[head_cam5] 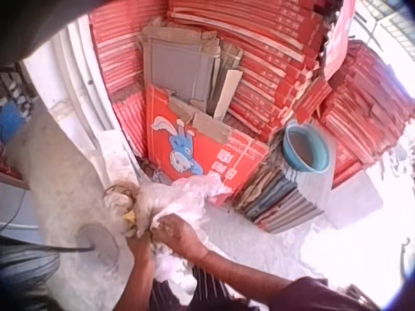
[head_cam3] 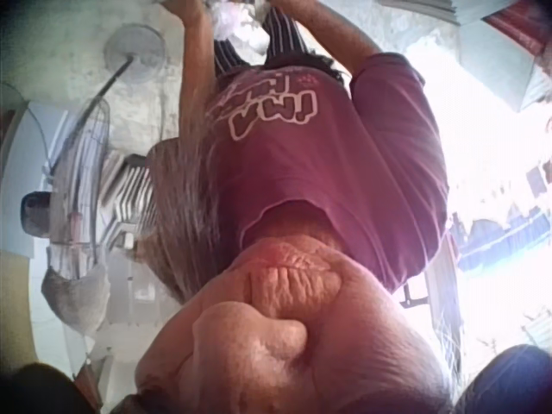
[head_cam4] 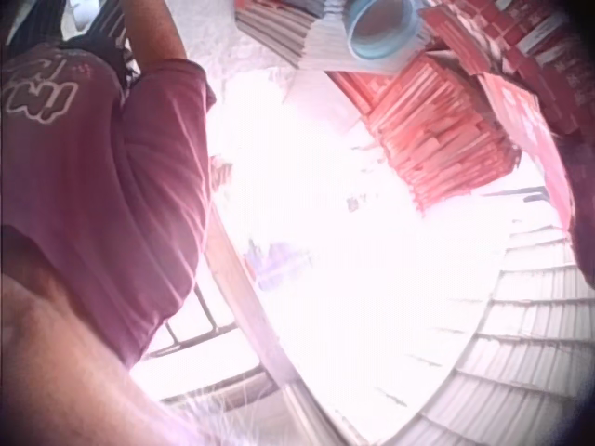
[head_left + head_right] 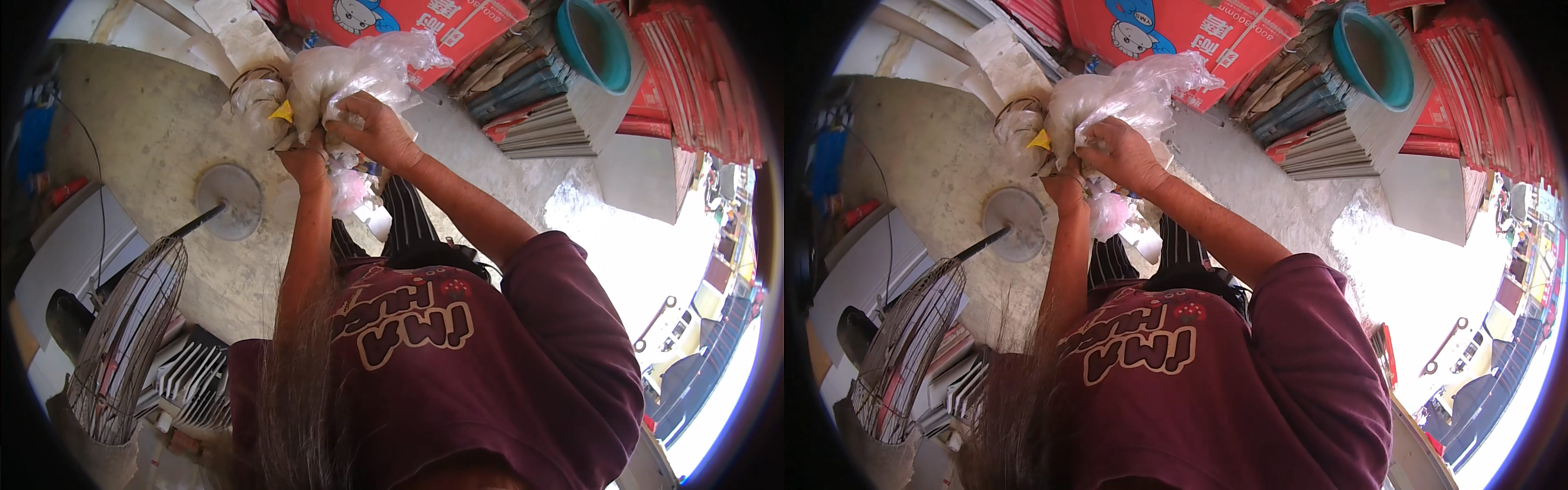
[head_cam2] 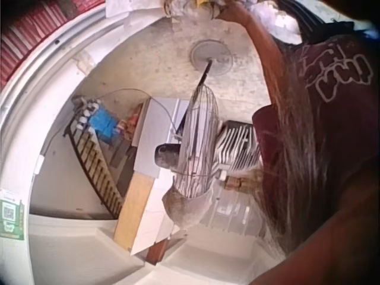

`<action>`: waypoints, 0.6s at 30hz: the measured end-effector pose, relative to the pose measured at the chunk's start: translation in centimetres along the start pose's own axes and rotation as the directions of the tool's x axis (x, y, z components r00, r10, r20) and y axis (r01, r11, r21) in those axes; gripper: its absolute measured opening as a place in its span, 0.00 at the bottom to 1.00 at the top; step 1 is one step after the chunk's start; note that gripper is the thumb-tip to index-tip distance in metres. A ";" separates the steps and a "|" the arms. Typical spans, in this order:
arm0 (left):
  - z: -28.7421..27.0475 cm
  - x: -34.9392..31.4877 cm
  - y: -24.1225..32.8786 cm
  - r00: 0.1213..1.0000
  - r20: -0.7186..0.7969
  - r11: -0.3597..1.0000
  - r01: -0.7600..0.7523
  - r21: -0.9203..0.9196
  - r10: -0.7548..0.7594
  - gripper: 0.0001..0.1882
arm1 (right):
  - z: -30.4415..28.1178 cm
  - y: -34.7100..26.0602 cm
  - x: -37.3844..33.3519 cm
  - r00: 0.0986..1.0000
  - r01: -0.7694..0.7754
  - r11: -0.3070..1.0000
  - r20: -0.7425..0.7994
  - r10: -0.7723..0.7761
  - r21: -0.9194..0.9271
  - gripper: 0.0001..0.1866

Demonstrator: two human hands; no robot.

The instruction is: The person collects various scraps including cardboard and plastic into a clear plastic bag by hand and ties it closed.

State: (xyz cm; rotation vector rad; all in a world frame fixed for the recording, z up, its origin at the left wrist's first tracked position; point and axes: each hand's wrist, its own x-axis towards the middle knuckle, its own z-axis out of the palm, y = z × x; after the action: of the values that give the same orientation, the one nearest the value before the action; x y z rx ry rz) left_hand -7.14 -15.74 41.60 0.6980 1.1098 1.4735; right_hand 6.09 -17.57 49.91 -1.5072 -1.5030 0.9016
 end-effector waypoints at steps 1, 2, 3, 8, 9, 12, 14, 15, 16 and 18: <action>0.5 -0.3 1.0 1.000 0.009 1.000 0.002 -0.015 -0.002 0.31 | -0.2 -0.6 -0.1 0.999 -0.042 0.999 0.018 0.042 0.003 0.19; 1.2 -0.6 1.9 1.000 0.021 0.999 0.004 -0.032 -0.003 0.30 | -0.7 -1.2 -0.1 0.996 -0.084 0.996 0.035 0.083 0.004 0.19; 2.0 -0.8 2.9 0.999 0.034 0.999 0.005 -0.049 -0.004 0.29 | -1.1 -1.7 0.0 0.991 -0.124 0.992 0.050 0.124 0.002 0.19; 2.8 -1.5 6.5 0.997 0.080 1.000 0.009 0.024 -0.011 0.29 | -3.2 -4.2 -0.4 0.951 0.253 0.965 0.200 -0.235 -0.069 0.16; 3.8 -1.9 7.4 0.996 0.080 0.999 0.022 0.032 -0.025 0.29 | -4.2 -3.4 0.0 0.878 0.451 0.889 0.217 -0.427 -0.074 0.16; 4.6 -2.4 8.6 0.998 -0.004 0.996 0.069 0.056 -0.069 0.27 | -5.8 -3.4 0.4 0.776 0.591 0.807 0.258 -0.575 0.021 0.16; 4.6 -2.7 10.0 0.990 0.009 0.988 0.141 0.069 -0.142 0.26 | -5.6 -5.1 -0.1 0.918 0.299 0.929 0.200 -0.342 0.218 0.16; 4.6 -2.9 10.5 0.984 0.015 0.981 0.176 0.076 -0.178 0.26 | -5.4 -5.9 -0.1 0.929 0.280 0.949 0.210 -0.305 0.143 0.15; 4.5 -2.5 9.9 0.989 0.017 0.987 0.144 0.073 -0.145 0.25 | -5.4 -6.5 -0.1 0.940 0.261 0.963 0.213 -0.268 0.062 0.14; 3.7 -1.5 8.7 0.997 0.012 0.995 0.074 0.074 -0.075 0.25 | -4.7 -7.5 -0.4 0.957 0.265 0.963 0.132 -0.257 -0.053 0.12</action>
State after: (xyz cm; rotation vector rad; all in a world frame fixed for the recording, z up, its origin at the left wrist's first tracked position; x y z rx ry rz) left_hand -7.11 -15.78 51.17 0.7097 1.1714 1.3689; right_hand 7.14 -18.48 58.61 -1.2803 -1.7921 0.8035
